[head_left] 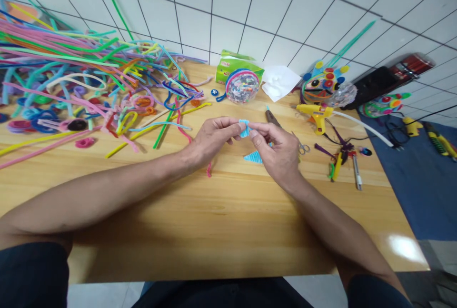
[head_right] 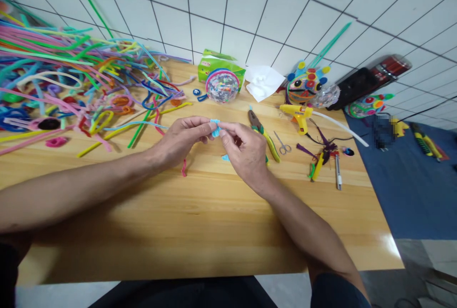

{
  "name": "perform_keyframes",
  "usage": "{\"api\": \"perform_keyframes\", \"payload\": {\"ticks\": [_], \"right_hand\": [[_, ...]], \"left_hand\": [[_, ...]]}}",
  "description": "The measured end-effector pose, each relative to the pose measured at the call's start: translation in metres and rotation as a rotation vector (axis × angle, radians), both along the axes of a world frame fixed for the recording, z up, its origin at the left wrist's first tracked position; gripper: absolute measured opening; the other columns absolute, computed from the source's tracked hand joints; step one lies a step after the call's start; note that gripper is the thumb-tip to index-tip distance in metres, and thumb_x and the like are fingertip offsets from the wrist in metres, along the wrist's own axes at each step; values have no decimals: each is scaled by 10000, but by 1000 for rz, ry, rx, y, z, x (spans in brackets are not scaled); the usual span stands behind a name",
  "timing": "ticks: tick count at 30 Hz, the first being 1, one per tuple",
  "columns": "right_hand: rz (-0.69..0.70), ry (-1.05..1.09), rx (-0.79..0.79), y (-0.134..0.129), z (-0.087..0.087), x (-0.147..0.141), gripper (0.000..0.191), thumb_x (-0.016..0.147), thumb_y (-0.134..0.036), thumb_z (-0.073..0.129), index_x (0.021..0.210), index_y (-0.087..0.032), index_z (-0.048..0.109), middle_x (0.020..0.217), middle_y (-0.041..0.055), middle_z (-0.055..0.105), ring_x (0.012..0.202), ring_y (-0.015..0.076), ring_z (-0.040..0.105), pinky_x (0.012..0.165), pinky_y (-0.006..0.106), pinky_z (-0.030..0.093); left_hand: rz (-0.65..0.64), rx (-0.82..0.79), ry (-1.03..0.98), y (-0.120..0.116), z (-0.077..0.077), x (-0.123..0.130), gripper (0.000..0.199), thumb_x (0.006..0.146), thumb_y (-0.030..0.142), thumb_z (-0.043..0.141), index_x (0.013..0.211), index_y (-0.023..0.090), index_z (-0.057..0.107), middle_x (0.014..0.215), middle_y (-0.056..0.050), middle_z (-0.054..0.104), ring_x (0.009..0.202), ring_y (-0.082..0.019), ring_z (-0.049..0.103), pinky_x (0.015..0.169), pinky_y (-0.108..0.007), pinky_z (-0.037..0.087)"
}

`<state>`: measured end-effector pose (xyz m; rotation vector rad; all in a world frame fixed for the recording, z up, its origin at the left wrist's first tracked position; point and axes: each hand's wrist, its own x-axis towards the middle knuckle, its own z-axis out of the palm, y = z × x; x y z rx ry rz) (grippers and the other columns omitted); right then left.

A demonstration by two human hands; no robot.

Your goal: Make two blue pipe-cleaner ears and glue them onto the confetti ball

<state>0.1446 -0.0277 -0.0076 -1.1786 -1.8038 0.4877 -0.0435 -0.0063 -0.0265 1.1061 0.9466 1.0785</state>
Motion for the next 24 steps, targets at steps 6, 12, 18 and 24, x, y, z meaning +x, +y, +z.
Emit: {"api": "perform_keyframes", "payload": {"ticks": [6,12,18,24], "right_hand": [[2,-71,118,2,-3,2,255,986,-164,657,1078,-267,871,826,-9,824,686,143,687,678,302,535],[-10,-82,169,4,-6,4,267,984,-156,662,1078,-284,876,834,-6,828,683,153,702,683,312,557],[-11,-123,210,4,-8,4,273,980,-140,657,1078,-274,873,808,-2,802,654,150,671,661,312,533],[-16,-153,228,5,-9,6,272,975,-141,644,1056,-283,862,811,-5,805,677,158,691,685,318,556]], "left_hand": [[-15,-24,-89,2,-5,1,370,776,551,919,815,196,822,768,-19,736,731,-138,605,723,-280,469],[-31,-7,-107,3,-6,1,374,790,555,918,821,195,823,777,-22,748,725,-137,603,723,-285,463],[-26,4,-104,3,-7,1,373,776,555,935,844,201,840,787,-24,766,739,-141,622,726,-284,462],[-42,13,-113,3,-9,1,364,787,556,933,856,209,848,802,-26,777,753,-146,637,726,-284,473]]}}
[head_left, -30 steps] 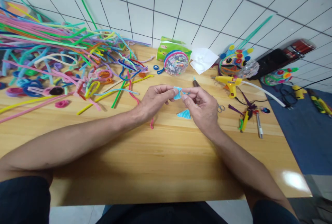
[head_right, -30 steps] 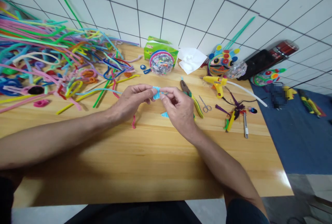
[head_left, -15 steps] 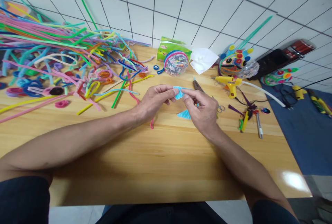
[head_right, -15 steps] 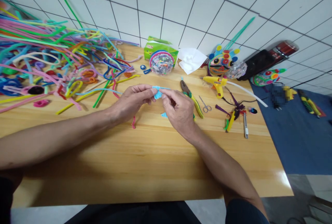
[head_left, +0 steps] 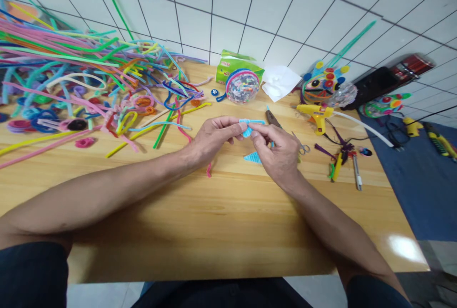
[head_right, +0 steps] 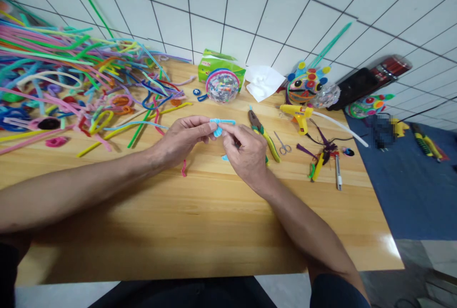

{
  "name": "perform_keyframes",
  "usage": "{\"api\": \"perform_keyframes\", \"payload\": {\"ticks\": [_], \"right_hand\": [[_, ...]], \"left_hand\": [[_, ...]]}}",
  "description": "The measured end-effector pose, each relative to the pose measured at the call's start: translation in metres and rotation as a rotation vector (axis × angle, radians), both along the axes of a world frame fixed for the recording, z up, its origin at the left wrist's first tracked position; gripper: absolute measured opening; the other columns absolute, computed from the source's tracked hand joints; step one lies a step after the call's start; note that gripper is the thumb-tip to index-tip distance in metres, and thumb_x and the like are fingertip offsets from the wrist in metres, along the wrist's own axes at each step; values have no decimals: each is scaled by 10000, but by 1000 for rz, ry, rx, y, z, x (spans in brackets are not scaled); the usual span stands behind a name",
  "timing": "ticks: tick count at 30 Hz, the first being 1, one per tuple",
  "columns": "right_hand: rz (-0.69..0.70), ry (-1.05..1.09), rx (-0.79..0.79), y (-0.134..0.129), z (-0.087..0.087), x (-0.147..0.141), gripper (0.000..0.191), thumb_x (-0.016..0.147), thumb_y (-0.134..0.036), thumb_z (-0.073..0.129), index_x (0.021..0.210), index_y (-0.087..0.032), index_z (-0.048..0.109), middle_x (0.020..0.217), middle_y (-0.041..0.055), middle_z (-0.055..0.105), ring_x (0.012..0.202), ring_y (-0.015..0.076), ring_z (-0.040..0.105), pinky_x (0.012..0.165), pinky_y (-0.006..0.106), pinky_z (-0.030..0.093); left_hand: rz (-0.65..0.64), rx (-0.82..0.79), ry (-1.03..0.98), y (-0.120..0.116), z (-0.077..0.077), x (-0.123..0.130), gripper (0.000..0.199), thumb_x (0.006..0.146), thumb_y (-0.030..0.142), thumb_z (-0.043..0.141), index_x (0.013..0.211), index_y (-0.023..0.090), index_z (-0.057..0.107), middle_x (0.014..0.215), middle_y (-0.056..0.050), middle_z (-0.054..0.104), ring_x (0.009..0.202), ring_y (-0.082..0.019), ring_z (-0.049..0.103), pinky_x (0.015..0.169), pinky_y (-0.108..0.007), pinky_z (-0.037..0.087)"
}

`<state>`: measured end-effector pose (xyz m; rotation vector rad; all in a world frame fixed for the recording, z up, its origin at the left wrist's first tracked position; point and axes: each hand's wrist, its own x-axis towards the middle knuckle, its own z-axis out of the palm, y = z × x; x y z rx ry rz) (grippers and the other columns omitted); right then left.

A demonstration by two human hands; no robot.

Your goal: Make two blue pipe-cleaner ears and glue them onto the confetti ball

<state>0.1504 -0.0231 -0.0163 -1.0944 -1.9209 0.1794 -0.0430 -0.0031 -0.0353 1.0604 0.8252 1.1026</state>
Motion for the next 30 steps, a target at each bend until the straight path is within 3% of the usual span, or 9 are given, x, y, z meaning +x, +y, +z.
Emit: {"api": "perform_keyframes", "payload": {"ticks": [4,8,11,16,19,22,30], "right_hand": [[13,8,-39,-2,2,-2,229,981,-154,642,1024,-277,831,820,-10,808,688,154,699,703,318,564],[-12,186,-168,-4,0,-7,48,952,-216,697,963,-262,702,751,-44,756,610,125,651,617,277,531],[-46,373,-265,-3,-4,-11,193,886,-277,772,914,-267,582,735,-63,707,606,112,642,583,249,517],[12,591,-452,0,-2,-13,373,826,-376,841,981,-281,516,725,-97,656,580,101,618,557,233,514],[59,578,-587,1,3,-11,340,832,-422,835,966,-262,567,690,-87,642,574,108,602,572,249,524],[83,508,-668,1,8,-9,271,845,-443,800,834,-238,624,683,-51,648,597,113,587,589,262,520],[12,439,-566,-2,8,-11,244,824,-398,779,750,-238,610,644,-52,613,579,100,481,547,247,413]], "left_hand": [[0,6,-1,1,-1,0,368,779,551,951,863,208,846,810,-25,778,746,-142,636,727,-286,478],[8,5,-18,1,-1,2,400,734,552,982,854,202,831,787,-18,767,722,-137,633,720,-288,481],[24,5,-28,1,1,3,409,731,556,983,852,199,825,783,-14,764,719,-134,630,717,-284,481],[42,20,-32,-2,5,4,413,729,561,979,857,199,826,792,-17,761,756,-145,643,722,-282,493],[53,13,-20,-2,6,4,403,729,557,972,849,201,825,814,-18,763,761,-142,630,724,-281,496],[59,5,-2,-2,5,5,422,712,576,967,846,203,823,847,-20,766,759,-139,608,719,-282,494],[57,-1,44,-5,12,4,505,659,645,987,805,199,803,763,-5,713,695,-127,558,680,-277,484]]}}
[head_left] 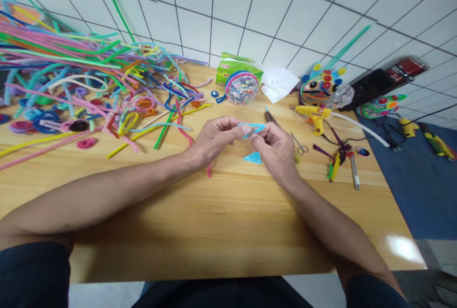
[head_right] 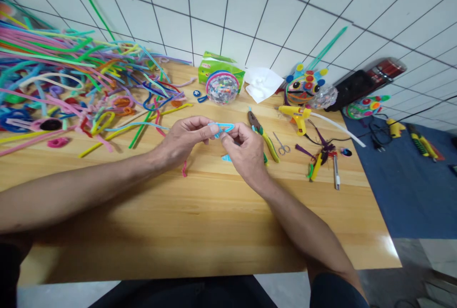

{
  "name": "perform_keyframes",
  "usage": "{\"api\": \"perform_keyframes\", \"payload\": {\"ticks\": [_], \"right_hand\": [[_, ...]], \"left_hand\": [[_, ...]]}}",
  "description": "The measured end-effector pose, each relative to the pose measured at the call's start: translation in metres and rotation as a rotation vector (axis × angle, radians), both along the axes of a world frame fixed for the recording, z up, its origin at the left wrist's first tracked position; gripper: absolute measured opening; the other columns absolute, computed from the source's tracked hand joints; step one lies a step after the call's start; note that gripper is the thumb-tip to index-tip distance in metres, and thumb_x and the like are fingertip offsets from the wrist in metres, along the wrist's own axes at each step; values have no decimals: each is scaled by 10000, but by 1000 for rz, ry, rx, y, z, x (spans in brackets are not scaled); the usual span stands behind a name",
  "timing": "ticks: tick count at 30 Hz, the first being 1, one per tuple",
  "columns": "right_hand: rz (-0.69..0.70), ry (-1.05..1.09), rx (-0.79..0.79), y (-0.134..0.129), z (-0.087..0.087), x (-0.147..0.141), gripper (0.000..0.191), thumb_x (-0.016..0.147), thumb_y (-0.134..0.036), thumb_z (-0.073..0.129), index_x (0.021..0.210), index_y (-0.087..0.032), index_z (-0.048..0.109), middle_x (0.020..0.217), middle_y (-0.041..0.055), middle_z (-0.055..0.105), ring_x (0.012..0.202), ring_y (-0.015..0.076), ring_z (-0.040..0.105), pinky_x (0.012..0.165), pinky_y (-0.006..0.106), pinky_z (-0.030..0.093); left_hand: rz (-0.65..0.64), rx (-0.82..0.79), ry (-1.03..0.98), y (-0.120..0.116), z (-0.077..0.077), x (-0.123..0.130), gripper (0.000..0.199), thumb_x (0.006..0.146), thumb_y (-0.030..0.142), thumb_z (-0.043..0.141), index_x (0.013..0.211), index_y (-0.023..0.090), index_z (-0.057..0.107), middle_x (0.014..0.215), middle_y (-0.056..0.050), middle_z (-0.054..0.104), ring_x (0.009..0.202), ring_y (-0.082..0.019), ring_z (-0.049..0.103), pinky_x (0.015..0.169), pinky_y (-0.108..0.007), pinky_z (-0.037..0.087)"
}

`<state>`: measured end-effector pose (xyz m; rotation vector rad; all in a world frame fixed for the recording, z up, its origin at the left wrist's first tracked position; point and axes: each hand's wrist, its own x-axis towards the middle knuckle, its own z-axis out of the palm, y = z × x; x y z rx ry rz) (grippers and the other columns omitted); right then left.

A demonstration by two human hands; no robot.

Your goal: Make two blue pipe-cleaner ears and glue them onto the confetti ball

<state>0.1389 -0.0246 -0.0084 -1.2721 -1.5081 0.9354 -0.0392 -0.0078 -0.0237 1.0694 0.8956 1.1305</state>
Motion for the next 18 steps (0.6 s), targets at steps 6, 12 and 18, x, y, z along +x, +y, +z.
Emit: {"api": "perform_keyframes", "payload": {"ticks": [6,12,18], "right_hand": [[22,-12,17,-1,2,0,208,831,-382,782,786,-229,648,653,-53,636,565,95,506,551,245,444],[44,45,-74,-1,10,3,200,842,-406,771,833,-225,686,652,-41,676,547,109,585,520,241,495],[80,65,-141,-2,9,2,216,850,-420,774,867,-221,690,634,-36,710,497,101,596,507,236,525]], "left_hand": [[28,26,50,-1,2,-2,448,709,629,959,785,211,815,768,-19,733,703,-143,566,699,-295,488],[59,24,19,1,-1,-1,378,765,574,931,798,216,817,774,-18,733,724,-149,585,717,-300,485],[54,0,-46,2,-11,-1,344,778,536,935,852,218,830,826,-10,742,721,-131,564,722,-289,479]]}}
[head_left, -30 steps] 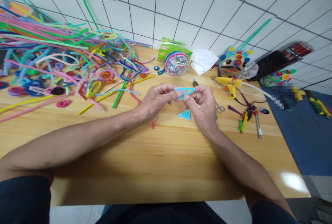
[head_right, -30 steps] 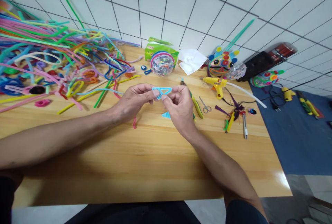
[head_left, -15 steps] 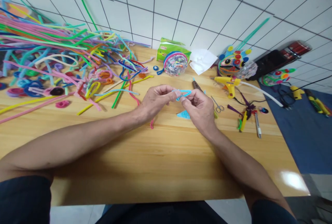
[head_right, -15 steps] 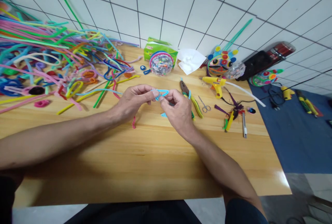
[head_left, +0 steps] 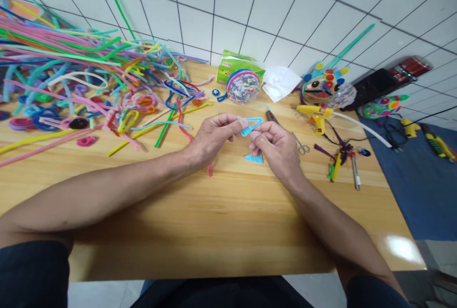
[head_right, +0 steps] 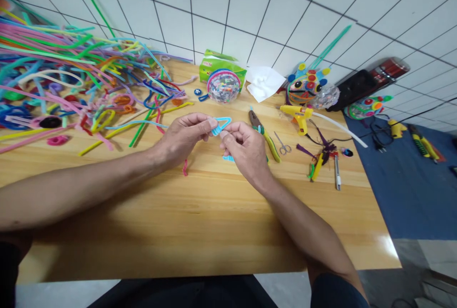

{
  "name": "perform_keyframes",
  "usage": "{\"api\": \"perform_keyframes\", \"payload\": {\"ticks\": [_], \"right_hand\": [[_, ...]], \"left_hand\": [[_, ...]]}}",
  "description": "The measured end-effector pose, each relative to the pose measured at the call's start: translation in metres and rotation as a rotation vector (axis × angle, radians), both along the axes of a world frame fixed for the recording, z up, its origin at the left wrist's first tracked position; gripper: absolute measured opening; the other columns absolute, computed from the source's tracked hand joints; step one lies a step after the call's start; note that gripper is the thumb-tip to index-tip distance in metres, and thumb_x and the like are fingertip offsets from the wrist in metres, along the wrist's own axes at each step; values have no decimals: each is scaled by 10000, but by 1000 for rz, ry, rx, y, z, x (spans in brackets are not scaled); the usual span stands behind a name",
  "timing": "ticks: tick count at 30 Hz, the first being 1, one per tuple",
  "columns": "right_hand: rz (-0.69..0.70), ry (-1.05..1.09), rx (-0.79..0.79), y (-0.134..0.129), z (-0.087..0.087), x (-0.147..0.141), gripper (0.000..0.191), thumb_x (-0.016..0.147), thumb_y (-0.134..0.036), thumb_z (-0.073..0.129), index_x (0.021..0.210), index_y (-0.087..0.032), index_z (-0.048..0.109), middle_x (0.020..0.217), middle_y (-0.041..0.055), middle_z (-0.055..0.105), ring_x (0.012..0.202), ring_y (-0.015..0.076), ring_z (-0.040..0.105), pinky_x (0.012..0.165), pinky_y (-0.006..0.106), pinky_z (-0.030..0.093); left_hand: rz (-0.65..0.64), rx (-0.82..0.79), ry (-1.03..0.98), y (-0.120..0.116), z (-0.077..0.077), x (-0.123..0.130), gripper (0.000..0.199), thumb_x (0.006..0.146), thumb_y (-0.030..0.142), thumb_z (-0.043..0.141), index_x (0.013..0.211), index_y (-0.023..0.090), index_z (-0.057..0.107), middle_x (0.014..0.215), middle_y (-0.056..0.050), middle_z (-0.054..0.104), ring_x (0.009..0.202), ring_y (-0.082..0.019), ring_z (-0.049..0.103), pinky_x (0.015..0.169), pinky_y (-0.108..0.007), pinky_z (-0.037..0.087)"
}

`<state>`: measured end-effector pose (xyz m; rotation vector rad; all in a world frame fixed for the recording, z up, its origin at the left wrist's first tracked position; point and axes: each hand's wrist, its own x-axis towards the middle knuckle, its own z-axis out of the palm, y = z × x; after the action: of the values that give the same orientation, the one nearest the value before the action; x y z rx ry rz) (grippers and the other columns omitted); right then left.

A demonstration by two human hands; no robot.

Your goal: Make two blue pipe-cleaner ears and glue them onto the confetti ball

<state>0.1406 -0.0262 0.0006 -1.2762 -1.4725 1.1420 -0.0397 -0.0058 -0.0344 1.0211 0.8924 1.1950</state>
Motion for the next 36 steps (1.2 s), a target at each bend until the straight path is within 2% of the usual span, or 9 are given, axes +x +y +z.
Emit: {"api": "perform_keyframes", "payload": {"ticks": [9,17,23,30,36], "right_hand": [[0,23,-23,2,-4,-2,195,811,-396,767,831,-225,675,615,-48,685,519,99,593,528,230,526],[2,31,-24,5,-10,-2,225,778,-402,770,761,-237,618,640,-52,669,524,93,562,512,225,500],[-28,-4,-10,7,-9,1,209,760,-372,778,749,-236,619,603,-55,642,528,102,553,512,232,475],[-15,-30,15,7,-9,2,189,771,-353,772,742,-233,629,604,-54,645,521,97,533,506,234,419],[18,71,-54,6,-9,0,233,846,-427,739,776,-230,635,637,-46,683,523,94,573,525,233,470]], "left_hand": [[-5,-87,-64,-1,4,3,375,681,540,983,778,222,808,789,-4,720,731,-134,555,698,-288,449],[-8,-115,-68,-5,6,6,377,653,515,981,792,215,800,784,-2,714,717,-131,545,690,-288,431],[-54,-177,-156,-1,11,4,425,732,592,892,792,199,741,802,-37,705,751,-167,622,659,-286,457],[-53,-6,62,2,11,-2,402,700,543,957,776,208,748,716,-4,667,672,-138,546,641,-277,459],[-34,-10,-20,1,4,-1,303,784,463,928,826,201,781,758,0,698,680,-116,565,650,-262,453]]}}
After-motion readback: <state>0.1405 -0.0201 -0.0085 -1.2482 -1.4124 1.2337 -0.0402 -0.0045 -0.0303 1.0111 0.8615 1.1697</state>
